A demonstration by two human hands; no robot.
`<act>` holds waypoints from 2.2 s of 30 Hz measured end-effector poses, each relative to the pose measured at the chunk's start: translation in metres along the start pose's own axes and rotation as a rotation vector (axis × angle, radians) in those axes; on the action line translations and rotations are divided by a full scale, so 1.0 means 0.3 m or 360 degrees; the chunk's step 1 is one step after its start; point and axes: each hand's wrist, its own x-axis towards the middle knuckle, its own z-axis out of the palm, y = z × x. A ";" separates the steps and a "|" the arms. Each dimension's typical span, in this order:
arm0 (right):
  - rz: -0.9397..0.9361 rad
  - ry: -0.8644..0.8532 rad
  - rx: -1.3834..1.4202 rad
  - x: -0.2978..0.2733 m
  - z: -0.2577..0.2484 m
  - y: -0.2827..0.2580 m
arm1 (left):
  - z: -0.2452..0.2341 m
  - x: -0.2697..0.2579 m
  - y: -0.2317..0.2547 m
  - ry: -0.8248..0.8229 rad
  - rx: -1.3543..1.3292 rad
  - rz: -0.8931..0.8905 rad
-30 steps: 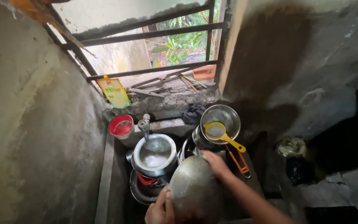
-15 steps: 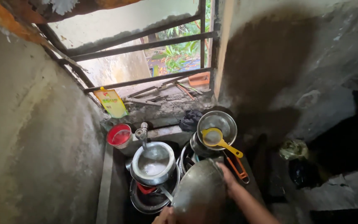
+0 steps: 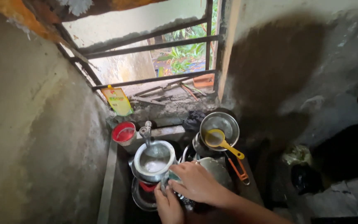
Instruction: Washing various kitchen utensils and metal pots in a concrete sink using a sponge.
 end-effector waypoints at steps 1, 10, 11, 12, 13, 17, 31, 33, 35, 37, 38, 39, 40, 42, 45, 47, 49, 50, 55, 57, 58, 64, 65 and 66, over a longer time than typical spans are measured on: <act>0.0015 0.0005 -0.0005 -0.013 0.012 -0.011 | -0.007 -0.004 -0.028 0.0113 0.0027 -0.0049; 0.1103 0.0234 0.1013 -0.133 0.314 0.649 | -0.109 -0.006 -0.113 0.0266 0.0109 0.0207; 0.1104 0.0235 0.1016 -0.123 0.303 0.594 | -0.109 -0.006 -0.088 0.0264 0.0112 0.0208; 0.0945 0.0303 0.0878 -0.106 0.287 0.544 | -0.103 -0.002 -0.062 0.0246 0.0029 0.0046; 0.0785 0.0370 0.0740 -0.089 0.270 0.494 | -0.096 0.001 -0.035 0.0227 -0.0054 -0.0116; 0.0273 0.0335 0.0279 -0.073 0.111 0.092 | -0.100 0.009 -0.020 0.0173 -0.0096 0.0034; -0.0275 0.0434 -0.0150 -0.141 0.314 0.030 | -0.222 0.073 -0.228 0.0497 0.0236 -0.0189; 0.0118 0.0471 0.0108 -0.143 0.328 0.071 | -0.280 0.084 -0.354 0.0588 0.0040 -0.0236; 0.0509 0.0486 0.0370 -0.187 0.415 0.220 | -0.346 0.093 -0.498 0.0689 -0.0155 -0.0288; 0.1313 0.0499 0.0735 -0.271 0.569 0.471 | -0.418 0.108 -0.648 0.0825 0.0340 -0.0184; 0.1319 0.0495 0.0738 -0.283 0.602 0.476 | -0.425 0.105 -0.647 0.0824 0.0347 -0.0187; 0.1350 0.0499 0.0711 -0.295 0.633 0.480 | -0.433 0.102 -0.644 0.0852 0.0364 -0.0292; 0.1369 0.0510 0.0681 -0.294 0.656 0.494 | -0.427 0.113 -0.639 0.0883 0.0371 -0.0389; 0.1043 0.0472 0.0547 -0.211 0.552 0.212 | -0.425 0.103 -0.612 0.0888 0.0252 -0.0498; 0.0532 0.0405 0.0184 -0.200 0.540 0.029 | -0.467 0.116 -0.711 0.0887 0.0229 -0.0616; 0.0352 0.0374 -0.0048 -0.232 0.556 0.049 | -0.512 0.127 -0.845 0.0877 0.0327 -0.0632; 0.0636 0.0513 0.0290 -0.272 0.559 0.115 | -0.582 0.122 -1.002 0.0694 0.0927 -0.0584; 0.0633 0.0510 0.0294 -0.288 0.592 0.205 | -0.605 0.125 -1.059 0.0699 0.0930 -0.0585; 0.1098 0.0486 0.0775 -0.232 0.534 0.222 | -0.557 0.143 -0.958 0.0714 0.0259 -0.0675; 0.0763 0.0484 0.0483 -0.180 0.472 0.110 | -0.490 0.110 -0.732 0.0684 -0.0104 -0.0709; 0.0426 0.0478 0.0201 -0.154 0.447 0.048 | -0.467 0.097 -0.617 0.0649 -0.0462 -0.0729; 0.1466 0.0491 0.0745 -0.248 0.534 0.435 | -0.459 0.134 -0.686 0.0552 -0.0418 -0.0443; 0.1466 0.0489 0.0742 -0.243 0.530 0.412 | -0.453 0.132 -0.657 0.0553 -0.0420 -0.0446; 0.1318 0.0569 0.0666 -0.235 0.522 0.395 | -0.439 0.135 -0.628 0.0550 -0.0358 -0.0485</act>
